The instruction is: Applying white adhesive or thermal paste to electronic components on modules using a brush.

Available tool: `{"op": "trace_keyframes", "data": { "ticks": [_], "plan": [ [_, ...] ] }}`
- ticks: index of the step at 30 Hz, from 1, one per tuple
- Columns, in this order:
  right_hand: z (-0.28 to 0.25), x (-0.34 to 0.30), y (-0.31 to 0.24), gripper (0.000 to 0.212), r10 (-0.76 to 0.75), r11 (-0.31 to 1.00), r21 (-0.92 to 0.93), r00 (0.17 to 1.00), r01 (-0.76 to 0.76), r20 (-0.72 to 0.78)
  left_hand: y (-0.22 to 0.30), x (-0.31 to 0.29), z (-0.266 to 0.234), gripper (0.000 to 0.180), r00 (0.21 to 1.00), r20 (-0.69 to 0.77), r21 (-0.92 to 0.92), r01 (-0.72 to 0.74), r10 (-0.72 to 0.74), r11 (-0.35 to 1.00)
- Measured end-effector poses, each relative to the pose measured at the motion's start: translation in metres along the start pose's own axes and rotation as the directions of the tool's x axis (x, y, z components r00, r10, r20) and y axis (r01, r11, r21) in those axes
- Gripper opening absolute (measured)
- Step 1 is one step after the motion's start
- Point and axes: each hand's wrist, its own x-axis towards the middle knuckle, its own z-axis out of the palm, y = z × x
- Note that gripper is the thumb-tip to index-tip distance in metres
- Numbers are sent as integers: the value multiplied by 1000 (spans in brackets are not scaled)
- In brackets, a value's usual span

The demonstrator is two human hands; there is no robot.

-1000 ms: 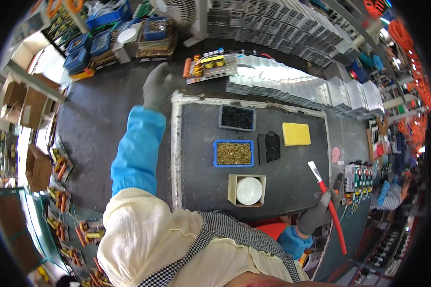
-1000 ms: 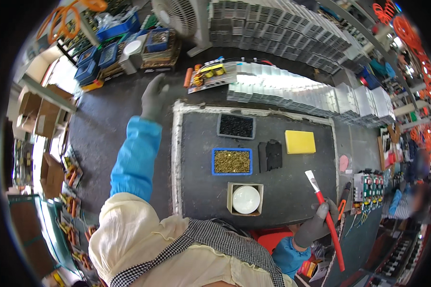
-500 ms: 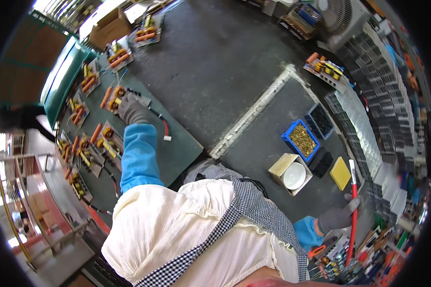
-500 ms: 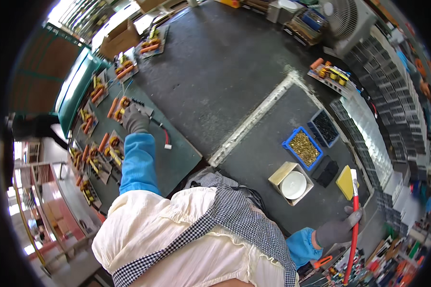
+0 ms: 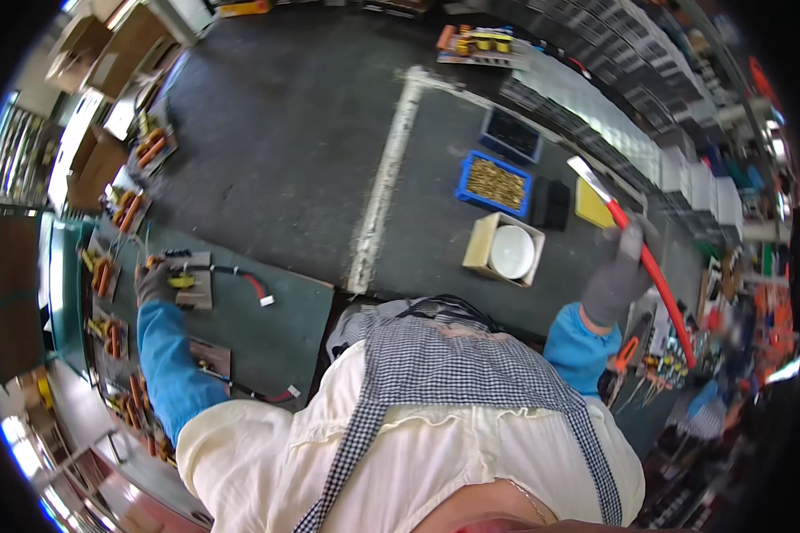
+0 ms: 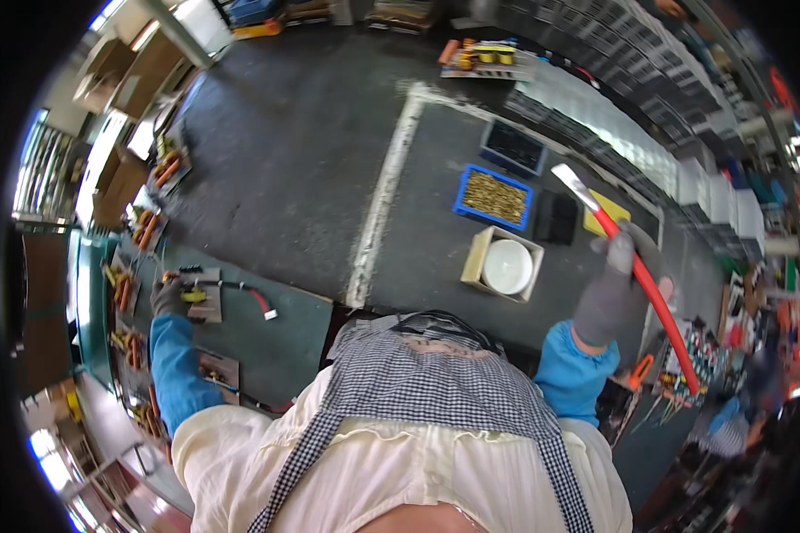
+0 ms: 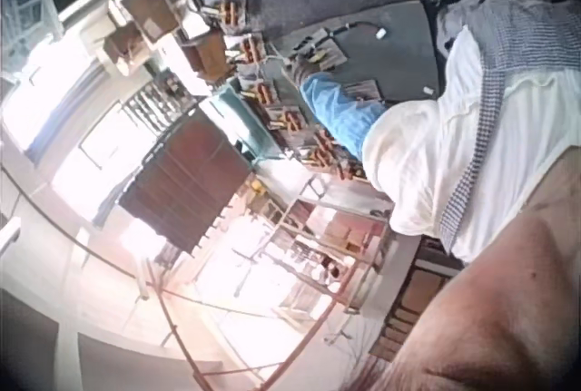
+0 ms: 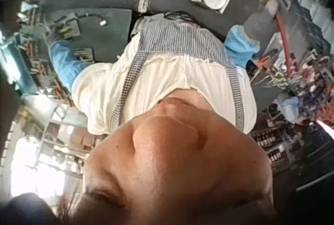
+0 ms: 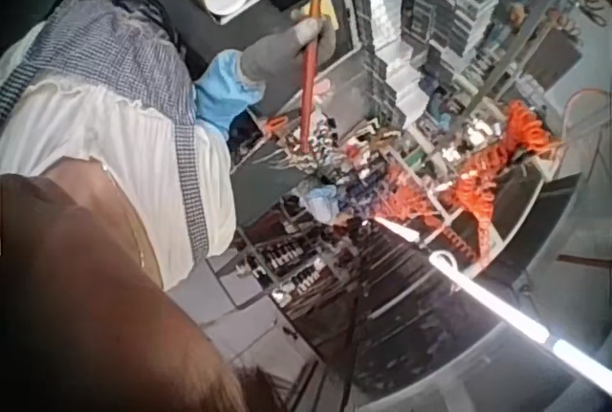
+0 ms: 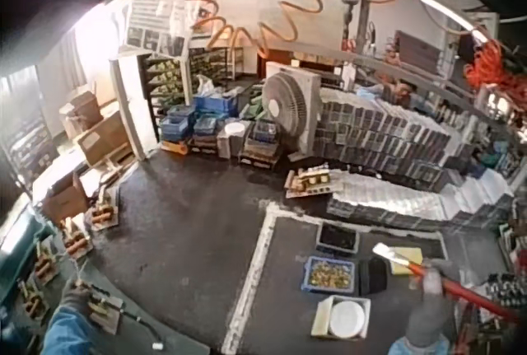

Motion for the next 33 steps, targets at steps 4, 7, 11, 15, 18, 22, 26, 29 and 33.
{"op": "trace_keyframes", "data": {
  "ticks": [4,7,11,15,18,22,26,29,33],
  "plan": [
    [-2,7,-6,24,48,999,-21,997,-47,63,35,-18,-48,35,998,-32,84,-57,60,995],
    [-33,13,11,18,24,994,-111,945,12,327,90,-14,-74,36,990,-87,-25,-116,114,993],
    [-49,16,23,19,-111,928,-194,731,320,673,192,-6,-97,36,924,-186,-83,-352,333,932],
    [-44,-1,41,20,-155,910,-112,579,399,801,312,-17,-134,35,841,-267,-49,-499,470,865],
    [-43,-10,73,21,-168,900,-76,503,429,848,359,-19,-132,40,766,-374,-153,-607,523,780],
    [-42,-27,106,25,-273,773,-118,494,623,825,410,-31,-130,48,758,-384,-99,-602,527,792],
    [-45,-41,104,29,-371,675,-176,535,716,759,410,-41,-123,57,731,-380,-36,-624,567,781],
    [-56,-56,107,27,-373,693,-188,570,696,732,411,-33,-129,59,735,-281,-96,-661,617,744],
    [-67,-64,94,27,-349,719,-199,594,666,725,403,-13,-130,61,730,-90,-93,-683,677,724]
  ]
}}
